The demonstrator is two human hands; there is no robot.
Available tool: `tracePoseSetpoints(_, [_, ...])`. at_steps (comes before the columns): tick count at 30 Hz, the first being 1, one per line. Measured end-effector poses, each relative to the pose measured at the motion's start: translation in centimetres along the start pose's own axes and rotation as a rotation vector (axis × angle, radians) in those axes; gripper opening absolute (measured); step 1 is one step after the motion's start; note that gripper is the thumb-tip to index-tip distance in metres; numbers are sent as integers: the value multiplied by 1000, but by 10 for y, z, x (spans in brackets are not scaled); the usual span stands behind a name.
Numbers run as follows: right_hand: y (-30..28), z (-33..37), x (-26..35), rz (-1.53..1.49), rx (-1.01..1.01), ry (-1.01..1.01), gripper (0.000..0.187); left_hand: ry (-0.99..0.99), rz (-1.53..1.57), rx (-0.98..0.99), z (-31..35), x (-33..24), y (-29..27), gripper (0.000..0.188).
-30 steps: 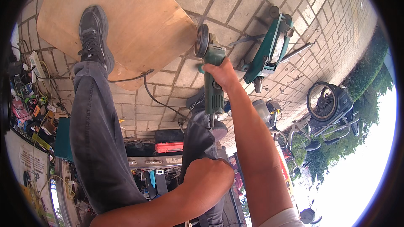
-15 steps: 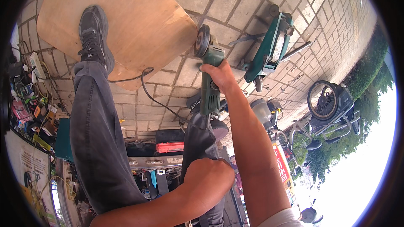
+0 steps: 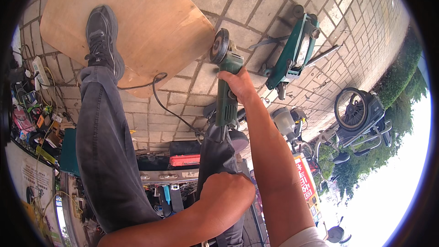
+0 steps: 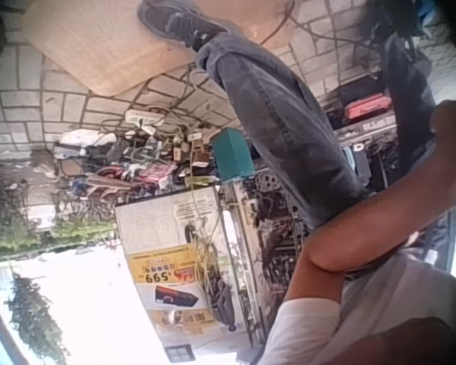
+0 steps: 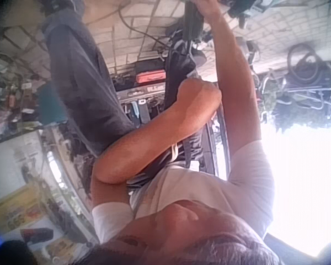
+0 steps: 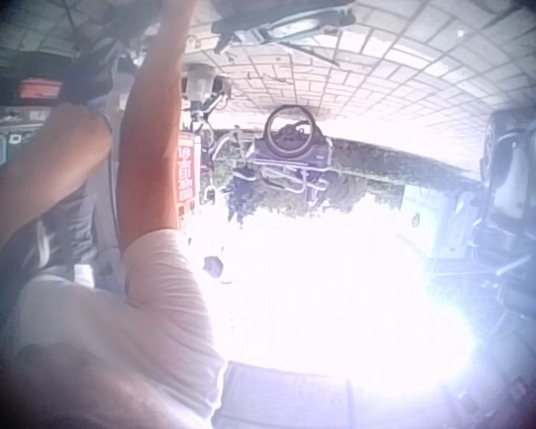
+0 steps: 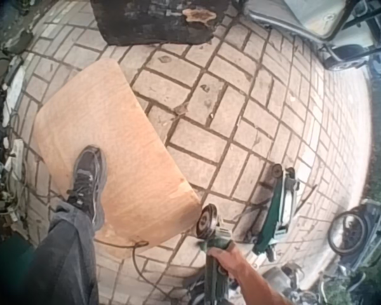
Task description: The person uses an angle grinder to smooth the edges of a wooden board, then places the board onto a pink cushioned seat frame. The person adjusts the board and cushion on the frame, then walks into a cluttered shop area and picks up a small box.
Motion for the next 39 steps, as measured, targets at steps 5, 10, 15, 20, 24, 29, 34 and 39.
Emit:
tracePoseSetpoints(5, [0,0,-1,-6,14,42,31,6,7,-22,0,0,1,9])
tracePoseSetpoints(10, [2,1,-7,-60,-15,66,33,-19,-6,-28,-1,0,2,9])
tracePoseSetpoints(15, [6,6,-9,-133,-20,99,34,-17,-14,-21,-2,0,2,9])
tracePoseSetpoints(20, [7,6,-12,-152,-2,123,36,-22,-30,-19,-2,-1,0,8])
tracePoseSetpoints(24, [7,5,-19,-175,4,147,39,-1,-31,-37,-1,-1,1,9])
tracePoseSetpoints(29, [11,9,-19,-196,-9,160,40,-11,-35,-6,-2,-1,0,12])
tracePoseSetpoints(34, [11,11,-14,-202,-8,182,41,3,-32,-28,-1,0,1,12])
tracePoseSetpoints(39, [13,14,-15,-206,-9,179,37,-5,-32,-3,-1,-1,0,12])
Point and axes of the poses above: each hand's wrist, its own z-axis away from the middle knuckle, its own y-axis out of the palm, x = y × z, the point moved 2 cm from there along -z, towards the middle knuckle, and after that the axes turned 3 degrees about -z, right-handed, at the moved point
